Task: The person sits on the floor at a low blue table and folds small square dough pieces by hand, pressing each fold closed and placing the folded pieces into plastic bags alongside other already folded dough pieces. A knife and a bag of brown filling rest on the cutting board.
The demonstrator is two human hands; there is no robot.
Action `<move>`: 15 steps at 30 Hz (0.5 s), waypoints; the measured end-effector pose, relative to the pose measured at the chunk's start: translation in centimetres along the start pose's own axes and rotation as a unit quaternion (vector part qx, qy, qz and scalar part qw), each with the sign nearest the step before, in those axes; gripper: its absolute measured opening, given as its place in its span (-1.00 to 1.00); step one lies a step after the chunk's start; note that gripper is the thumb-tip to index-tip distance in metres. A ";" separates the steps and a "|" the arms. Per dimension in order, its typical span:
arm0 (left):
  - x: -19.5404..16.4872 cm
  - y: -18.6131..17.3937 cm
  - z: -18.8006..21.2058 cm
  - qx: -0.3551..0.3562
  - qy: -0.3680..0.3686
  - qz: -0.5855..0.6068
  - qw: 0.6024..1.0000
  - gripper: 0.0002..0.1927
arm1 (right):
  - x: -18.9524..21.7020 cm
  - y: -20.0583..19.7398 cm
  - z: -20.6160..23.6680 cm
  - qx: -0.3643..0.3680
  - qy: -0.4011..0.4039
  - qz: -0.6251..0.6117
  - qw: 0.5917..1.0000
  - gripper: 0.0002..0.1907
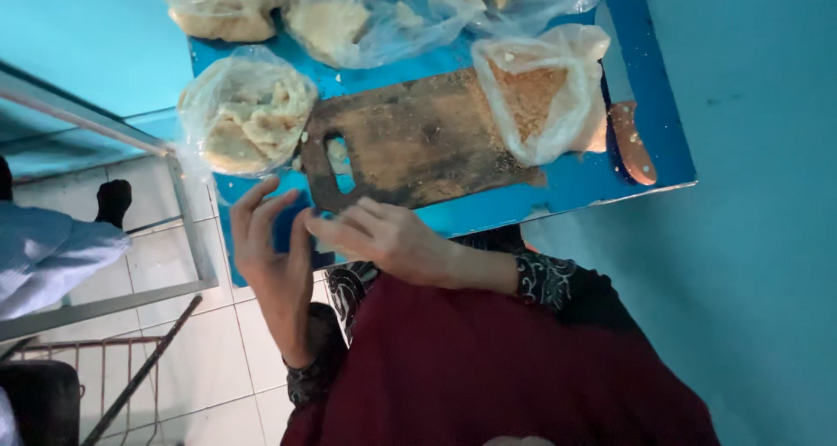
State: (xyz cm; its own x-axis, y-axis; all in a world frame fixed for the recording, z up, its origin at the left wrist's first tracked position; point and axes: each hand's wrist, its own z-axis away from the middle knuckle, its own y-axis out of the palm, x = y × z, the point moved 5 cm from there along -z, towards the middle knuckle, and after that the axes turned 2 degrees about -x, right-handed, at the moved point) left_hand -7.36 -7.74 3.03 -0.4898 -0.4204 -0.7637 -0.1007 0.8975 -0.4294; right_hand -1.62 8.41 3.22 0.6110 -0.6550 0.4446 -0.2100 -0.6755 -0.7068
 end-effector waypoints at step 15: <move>-0.1 1.6 0.7 0.054 -0.011 0.004 0.998 -0.79 | -6.1 -15.5 11.4 -0.001 0.188 0.262 0.946 -0.49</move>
State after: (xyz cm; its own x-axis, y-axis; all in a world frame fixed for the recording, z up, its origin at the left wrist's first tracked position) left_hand -6.81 -6.36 2.09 -0.4703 -0.4182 -0.7771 -0.0032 0.8814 -0.4723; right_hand 6.59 26.74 5.16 0.1066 -0.9745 0.1977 -0.4107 -0.2242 -0.8838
